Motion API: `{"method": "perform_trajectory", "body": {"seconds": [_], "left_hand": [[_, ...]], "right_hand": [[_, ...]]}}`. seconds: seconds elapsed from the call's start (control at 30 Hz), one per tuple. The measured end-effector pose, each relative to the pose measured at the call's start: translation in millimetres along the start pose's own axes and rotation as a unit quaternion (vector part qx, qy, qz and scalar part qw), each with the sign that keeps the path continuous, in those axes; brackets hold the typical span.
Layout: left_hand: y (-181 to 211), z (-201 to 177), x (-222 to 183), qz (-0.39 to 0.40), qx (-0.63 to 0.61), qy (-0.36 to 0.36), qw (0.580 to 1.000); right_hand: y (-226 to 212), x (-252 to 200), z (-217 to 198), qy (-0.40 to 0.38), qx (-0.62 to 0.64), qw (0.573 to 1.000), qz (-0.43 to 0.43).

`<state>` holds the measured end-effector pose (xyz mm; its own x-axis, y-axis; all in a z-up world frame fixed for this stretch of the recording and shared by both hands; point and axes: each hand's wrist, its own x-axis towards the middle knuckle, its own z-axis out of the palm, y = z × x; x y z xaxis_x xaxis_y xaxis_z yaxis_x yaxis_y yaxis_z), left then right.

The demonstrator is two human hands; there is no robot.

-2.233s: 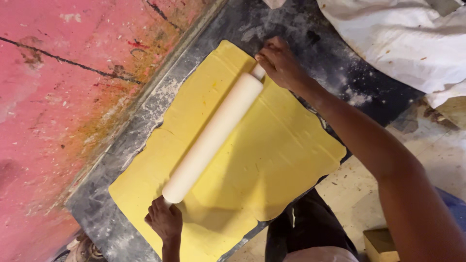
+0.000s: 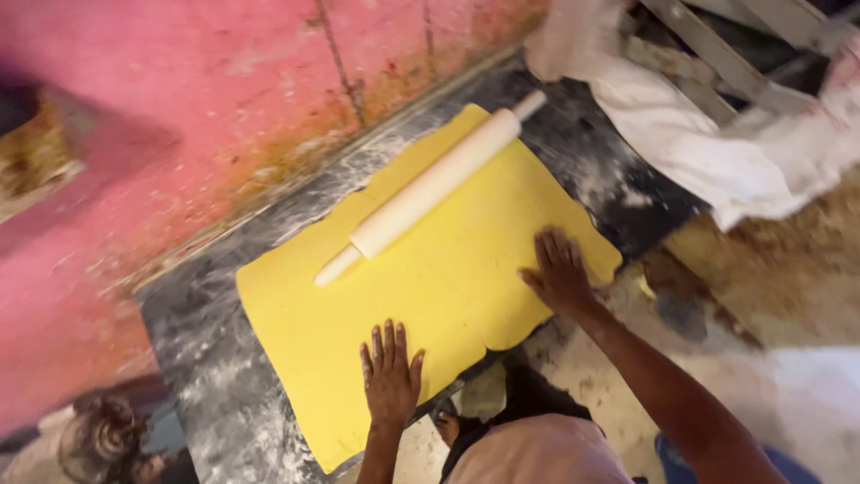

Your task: The person rolls out a large sheet of yellow dough using a white rolling pin on a floured workbench. They repeatedly push the rolling pin across the surface and occasionally move the dough by hand.

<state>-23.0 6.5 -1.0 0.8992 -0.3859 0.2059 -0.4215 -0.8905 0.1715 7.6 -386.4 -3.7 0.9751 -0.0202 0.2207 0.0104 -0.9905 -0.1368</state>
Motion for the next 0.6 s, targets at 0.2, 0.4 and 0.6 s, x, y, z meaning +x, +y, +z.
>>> {"method": "perform_trajectory", "body": {"seconds": [0.2, 0.4, 0.6], "left_hand": [[6.8, 8.4, 0.8, -0.109, 0.02, 0.047, 0.993], [-15.6, 36.7, 19.1, -0.196, 0.048, 0.038, 0.979], [-63.8, 34.9, 80.1, -0.348, -0.004, 0.062, 0.935]], "right_hand": [[21.5, 18.6, 3.8, 0.068, 0.07, 0.995, -0.011], [58.7, 50.7, 31.7, -0.027, 0.056, 0.998, 0.005], [136.4, 235.6, 45.6, 0.069, 0.116, 0.979, -0.154]]}}
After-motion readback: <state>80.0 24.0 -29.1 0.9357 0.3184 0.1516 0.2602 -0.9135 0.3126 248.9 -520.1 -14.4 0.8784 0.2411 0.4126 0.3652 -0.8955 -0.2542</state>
